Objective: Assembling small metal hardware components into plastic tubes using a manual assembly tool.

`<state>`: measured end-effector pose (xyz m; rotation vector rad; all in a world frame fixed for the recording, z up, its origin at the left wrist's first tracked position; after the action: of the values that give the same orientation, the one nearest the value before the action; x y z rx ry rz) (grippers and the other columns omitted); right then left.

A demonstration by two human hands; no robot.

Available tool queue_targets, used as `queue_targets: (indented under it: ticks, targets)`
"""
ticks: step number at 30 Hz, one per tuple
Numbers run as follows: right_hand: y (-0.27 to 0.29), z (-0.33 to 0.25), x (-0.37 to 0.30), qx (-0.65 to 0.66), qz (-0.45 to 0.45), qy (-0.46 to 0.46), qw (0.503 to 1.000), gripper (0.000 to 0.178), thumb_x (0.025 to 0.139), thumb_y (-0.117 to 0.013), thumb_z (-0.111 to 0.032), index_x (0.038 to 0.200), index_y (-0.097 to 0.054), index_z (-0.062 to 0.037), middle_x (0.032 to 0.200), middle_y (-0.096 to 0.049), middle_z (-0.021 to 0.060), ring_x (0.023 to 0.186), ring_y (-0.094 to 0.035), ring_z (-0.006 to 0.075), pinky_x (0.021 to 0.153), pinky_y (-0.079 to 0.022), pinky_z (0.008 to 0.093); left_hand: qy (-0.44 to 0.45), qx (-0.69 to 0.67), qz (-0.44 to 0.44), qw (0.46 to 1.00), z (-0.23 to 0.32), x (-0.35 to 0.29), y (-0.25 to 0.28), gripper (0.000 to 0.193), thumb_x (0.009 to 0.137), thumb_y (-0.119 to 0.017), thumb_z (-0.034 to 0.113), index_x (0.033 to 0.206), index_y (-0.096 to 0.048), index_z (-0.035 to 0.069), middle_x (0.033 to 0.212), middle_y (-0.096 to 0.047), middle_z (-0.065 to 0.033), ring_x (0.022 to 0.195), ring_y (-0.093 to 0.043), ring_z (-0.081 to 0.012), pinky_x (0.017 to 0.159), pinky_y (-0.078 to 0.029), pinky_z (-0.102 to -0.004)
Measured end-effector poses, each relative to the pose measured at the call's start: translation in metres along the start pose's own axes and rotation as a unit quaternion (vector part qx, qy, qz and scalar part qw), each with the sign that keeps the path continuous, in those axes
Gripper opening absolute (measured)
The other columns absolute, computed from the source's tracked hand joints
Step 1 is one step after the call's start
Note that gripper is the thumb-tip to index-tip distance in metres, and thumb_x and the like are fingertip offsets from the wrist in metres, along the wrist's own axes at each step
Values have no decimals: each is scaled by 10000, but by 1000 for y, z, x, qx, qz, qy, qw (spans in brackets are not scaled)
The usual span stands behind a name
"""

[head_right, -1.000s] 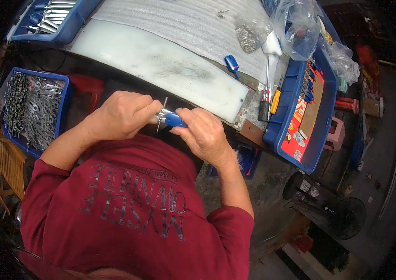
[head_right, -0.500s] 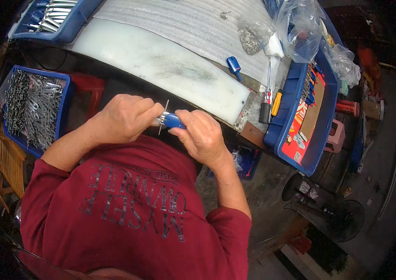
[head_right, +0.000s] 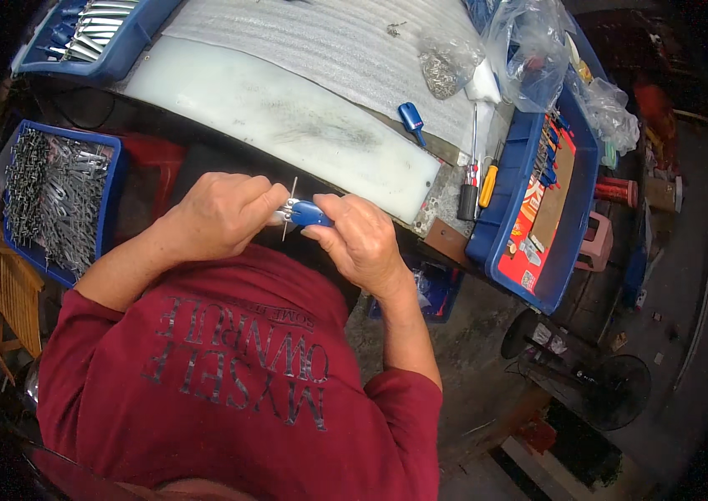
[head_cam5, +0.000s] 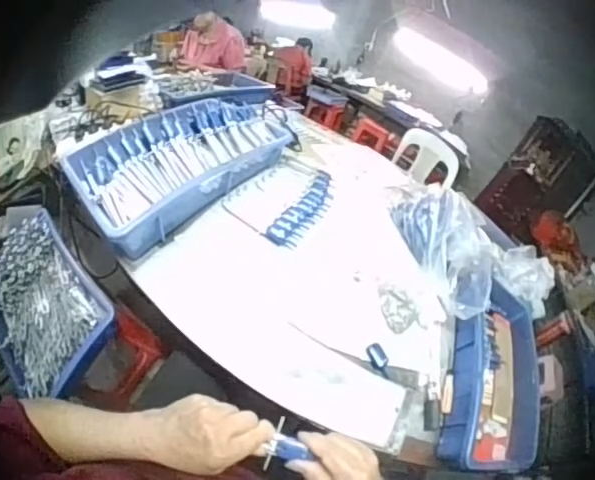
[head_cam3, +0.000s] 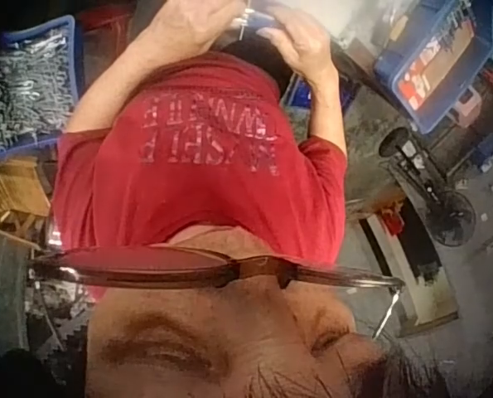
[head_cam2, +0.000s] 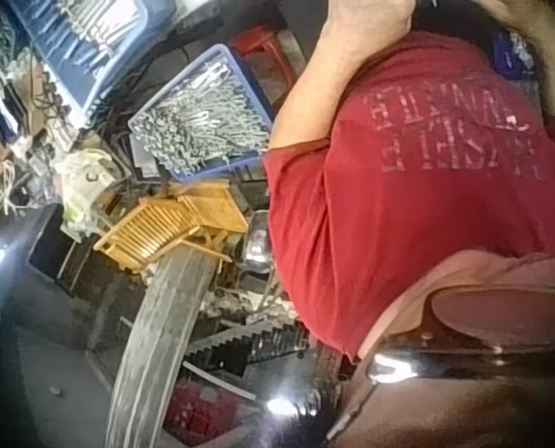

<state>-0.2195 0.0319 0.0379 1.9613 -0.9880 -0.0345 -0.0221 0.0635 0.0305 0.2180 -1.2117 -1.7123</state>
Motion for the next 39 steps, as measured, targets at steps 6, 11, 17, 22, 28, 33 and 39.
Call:
queue_targets:
  ticks: [6,11,17,22,28,33,39]
  targets:
    - [4,1,2,25,-18,1,1000,297,696,-678,-165,910,-582,18,716,-576,109,594,-544,219,536,-429,288,0,-21,-19,1000,-1,1,3,202,708,-609,142,824,-477,42,636,-438,-77,557,-510,-240,477,-398,-346]
    - [-1,2,-1,34,10,-27,999,296,700,-679,-169,911,-583,14,715,-576,103,586,-538,203,529,-423,275,16,-12,-10,1000,1,2,2,195,708,-607,140,802,-466,43,633,-434,-80,552,-505,-245,474,-395,-349]
    - [-2,4,-2,36,19,-46,998,300,702,-681,-174,917,-583,10,709,-572,99,581,-533,192,526,-419,268,24,-17,-11,1000,2,2,2,186,709,-600,128,794,-459,40,633,-434,-82,551,-503,-246,471,-394,-348]
    - [1,4,-1,26,7,-46,999,316,700,-685,-180,928,-582,14,699,-560,97,573,-523,175,520,-415,258,34,-20,-9,999,3,1,1,193,703,-600,116,821,-470,35,645,-451,-82,558,-512,-244,472,-397,-346]
    - [1,1,-3,95,16,-140,986,379,669,-711,-218,937,-580,16,689,-546,75,548,-503,147,495,-401,243,41,-5,-25,999,5,4,4,207,691,-610,110,830,-475,35,654,-465,-84,566,-521,-245,478,-406,-345]
    - [1,5,-4,76,23,-89,993,356,650,-721,-199,916,-593,1,659,-530,62,536,-487,144,489,-393,243,29,-17,-39,999,4,5,4,209,680,-619,105,815,-473,40,650,-463,-82,567,-522,-245,477,-406,-343]
    - [6,9,-1,92,-9,-63,994,327,645,-718,-177,892,-596,-1,655,-538,67,542,-494,152,489,-384,254,25,-22,-44,999,4,4,4,207,685,-620,110,816,-473,44,647,-459,-79,562,-517,-241,479,-406,-341]
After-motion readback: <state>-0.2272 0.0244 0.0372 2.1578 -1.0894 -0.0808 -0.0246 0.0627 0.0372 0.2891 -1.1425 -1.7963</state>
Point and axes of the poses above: each hand's wrist, its own x-axis towards the middle knuckle, its own y-axis out of the back of the hand, z = x × y, the point moved 1 cm from there along x, towards the middle knuckle
